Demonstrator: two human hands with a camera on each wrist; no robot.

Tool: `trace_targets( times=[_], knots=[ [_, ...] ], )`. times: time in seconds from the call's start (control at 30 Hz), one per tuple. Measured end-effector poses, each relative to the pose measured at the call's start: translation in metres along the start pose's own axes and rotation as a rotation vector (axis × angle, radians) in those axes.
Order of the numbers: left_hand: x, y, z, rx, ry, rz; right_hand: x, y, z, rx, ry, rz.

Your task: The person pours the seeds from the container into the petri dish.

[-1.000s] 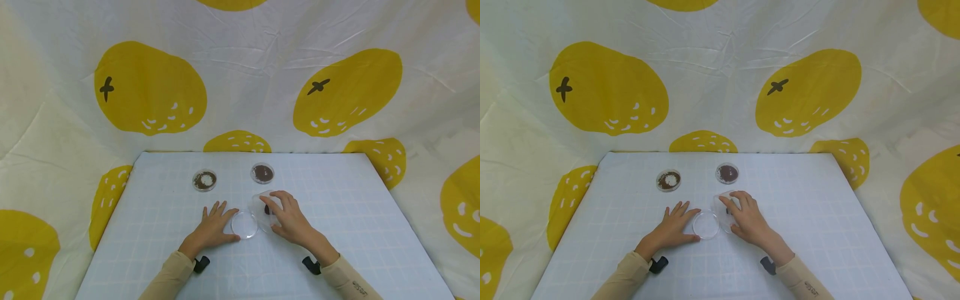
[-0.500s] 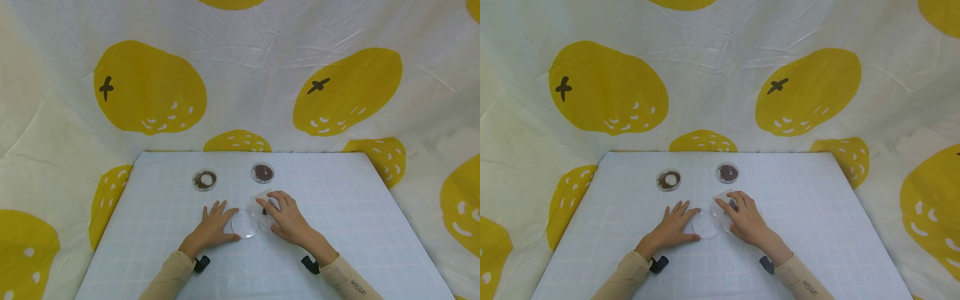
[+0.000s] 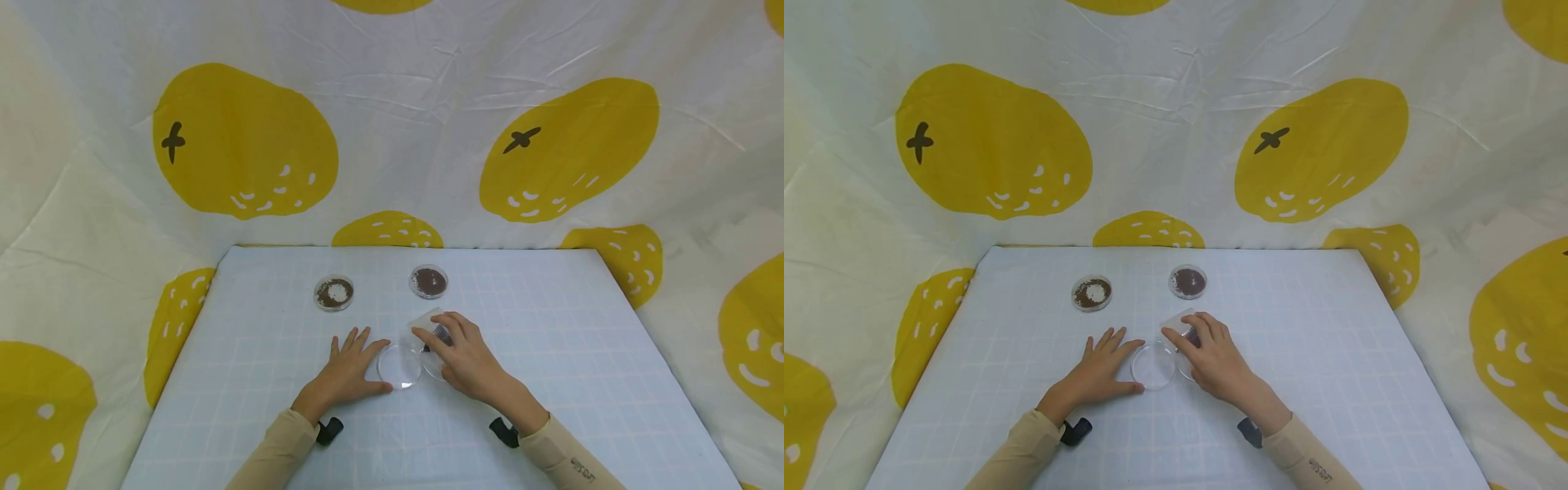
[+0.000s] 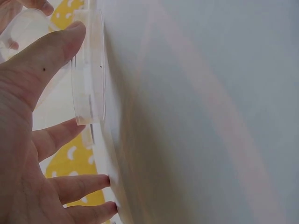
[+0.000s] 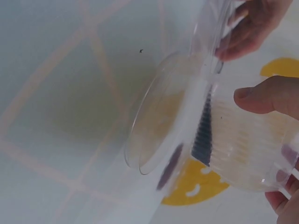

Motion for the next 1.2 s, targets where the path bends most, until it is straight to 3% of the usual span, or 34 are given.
trace_targets(
  times=[1.2],
  knots=[
    [0.0001, -0.0004, 0.0, -0.007, -0.005, 0.003, 0.01, 0.0039, 0.0013, 0.05, -0.036, -0.013]
  ],
)
Point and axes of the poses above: each hand's wrist, its own y-axis towards the middle knuckle, its own z-axis out of the palm, x = y × z, the point moved 5 cm from there along y, towards the middle knuckle, and after that the axes turned 9 degrees about -x, right-handed, at the moved point
